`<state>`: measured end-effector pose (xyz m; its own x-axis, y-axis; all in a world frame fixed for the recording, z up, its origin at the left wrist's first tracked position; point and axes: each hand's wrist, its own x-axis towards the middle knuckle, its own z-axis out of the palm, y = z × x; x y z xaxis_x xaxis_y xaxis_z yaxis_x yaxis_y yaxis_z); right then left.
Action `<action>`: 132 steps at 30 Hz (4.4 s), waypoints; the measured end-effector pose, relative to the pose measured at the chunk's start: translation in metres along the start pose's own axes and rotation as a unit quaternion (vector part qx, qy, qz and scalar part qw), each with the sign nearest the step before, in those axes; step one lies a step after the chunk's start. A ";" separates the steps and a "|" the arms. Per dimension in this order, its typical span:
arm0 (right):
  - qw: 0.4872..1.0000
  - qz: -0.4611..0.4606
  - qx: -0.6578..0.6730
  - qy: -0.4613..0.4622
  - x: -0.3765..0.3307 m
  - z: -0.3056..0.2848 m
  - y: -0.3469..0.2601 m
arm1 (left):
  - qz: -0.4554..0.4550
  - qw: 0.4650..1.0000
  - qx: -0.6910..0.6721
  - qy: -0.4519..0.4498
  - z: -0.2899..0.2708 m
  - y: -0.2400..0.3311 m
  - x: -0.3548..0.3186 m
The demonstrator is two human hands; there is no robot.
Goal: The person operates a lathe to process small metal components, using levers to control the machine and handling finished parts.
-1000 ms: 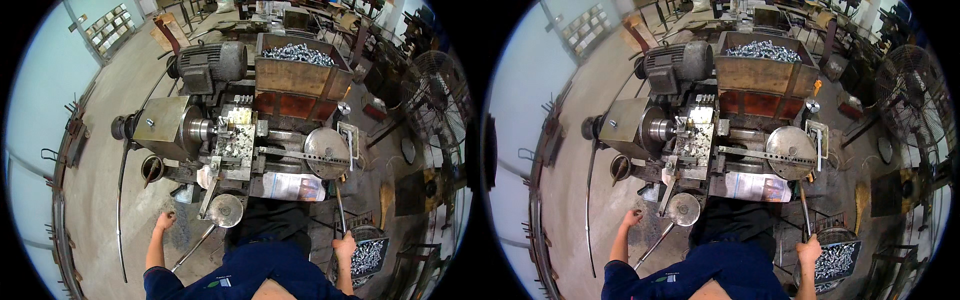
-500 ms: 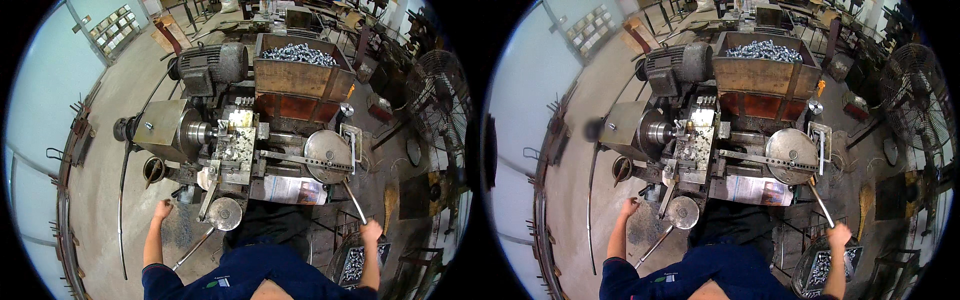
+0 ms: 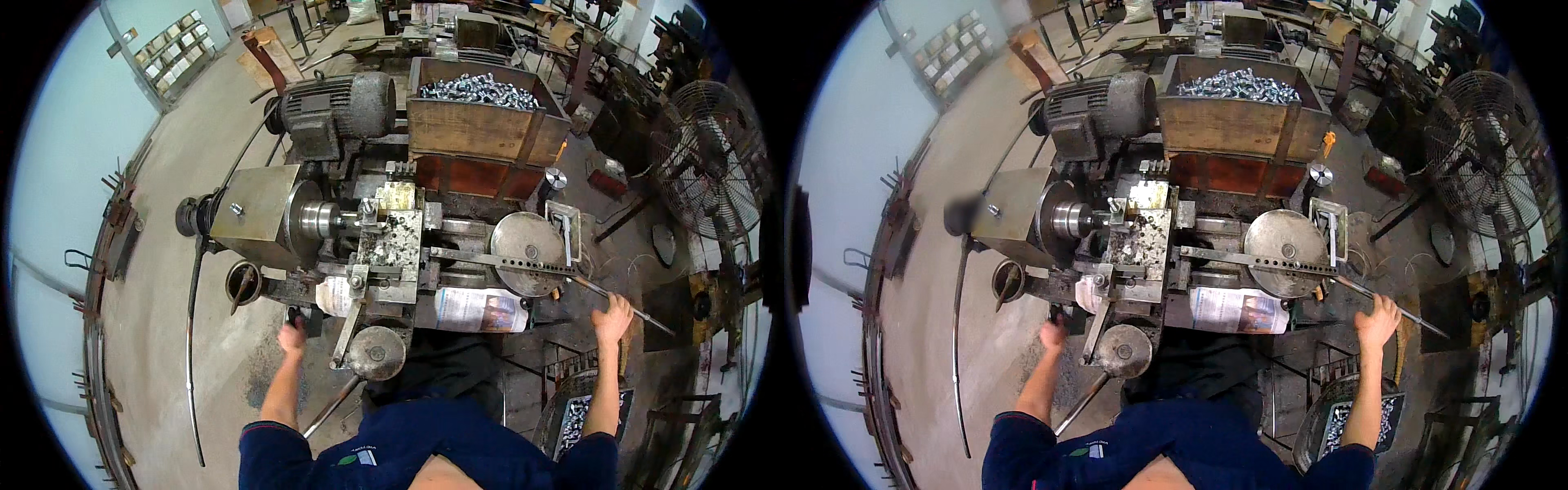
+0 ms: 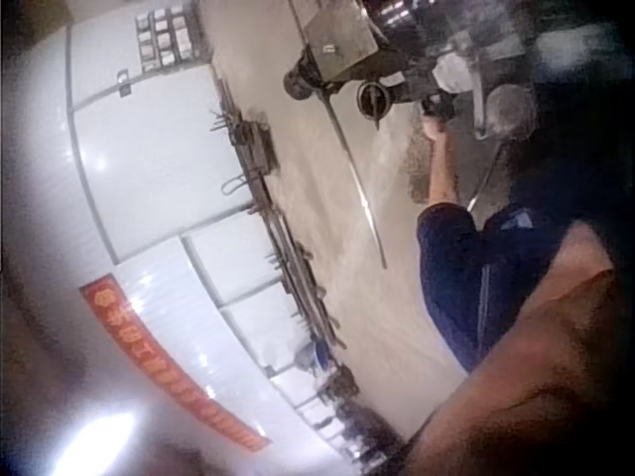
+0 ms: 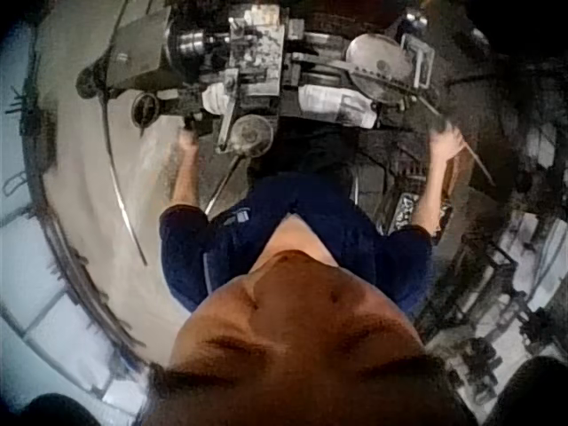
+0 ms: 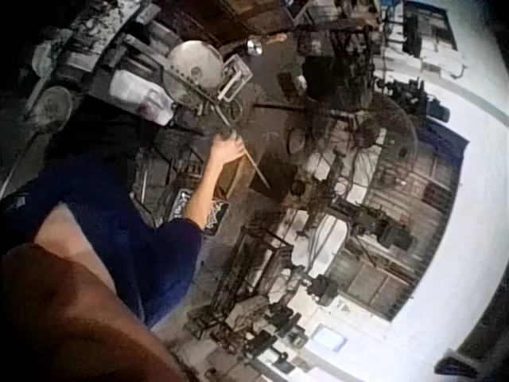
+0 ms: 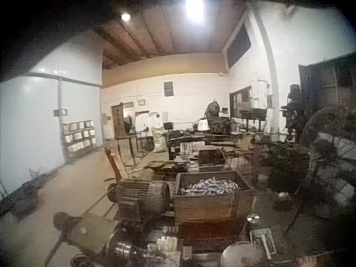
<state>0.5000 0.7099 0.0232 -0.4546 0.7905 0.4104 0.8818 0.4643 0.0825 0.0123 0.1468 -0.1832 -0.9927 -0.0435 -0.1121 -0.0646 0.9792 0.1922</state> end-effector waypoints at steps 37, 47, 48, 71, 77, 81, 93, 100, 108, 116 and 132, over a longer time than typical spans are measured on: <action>0.795 -0.591 0.082 -0.107 0.058 -0.132 -0.501 | -0.039 0.983 -0.006 0.178 -0.240 -0.070 -0.085; 0.829 -0.490 0.267 -0.044 0.109 -0.167 -0.413 | 0.017 0.928 -0.363 -0.084 -0.253 -0.093 -0.036; 0.852 -0.447 0.257 -0.090 0.126 -0.164 -0.394 | -0.013 0.862 -0.491 -0.126 -0.250 -0.092 -0.036; 0.931 0.124 0.338 -0.058 -0.026 -0.080 0.063 | -0.039 0.906 -0.410 -0.097 -0.256 -0.046 -0.072; 0.933 0.272 0.160 -0.171 -0.170 -0.038 0.168 | -0.026 0.910 -0.401 -0.097 -0.253 -0.028 -0.062; 0.888 0.395 0.086 -0.221 -0.210 -0.005 0.160 | -0.029 0.914 -0.394 -0.095 -0.251 -0.032 -0.060; 0.841 0.422 -0.083 -0.328 -0.197 0.003 0.106 | -0.032 0.910 -0.401 -0.096 -0.257 -0.050 -0.057; 0.784 0.495 -0.093 -0.363 -0.185 -0.015 0.096 | -0.004 0.905 -0.415 -0.096 -0.257 -0.049 -0.060; 0.915 0.308 -0.068 -0.253 -0.235 0.061 0.185 | 0.027 0.862 -0.482 -0.153 -0.212 -0.146 -0.002; 0.974 0.146 0.173 -0.028 -0.155 -0.010 0.106 | 0.039 0.885 -0.453 -0.102 -0.238 -0.096 -0.029; 0.768 -0.562 0.282 -0.120 0.060 -0.153 -0.449 | 0.074 0.991 -0.097 0.055 -0.250 -0.093 -0.075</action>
<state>0.0960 0.4875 0.1495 -0.9590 -0.2176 0.1818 -0.2488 0.9532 -0.1717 0.0671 0.0095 0.0509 -0.9972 0.0658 0.0353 0.0743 0.9202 0.3843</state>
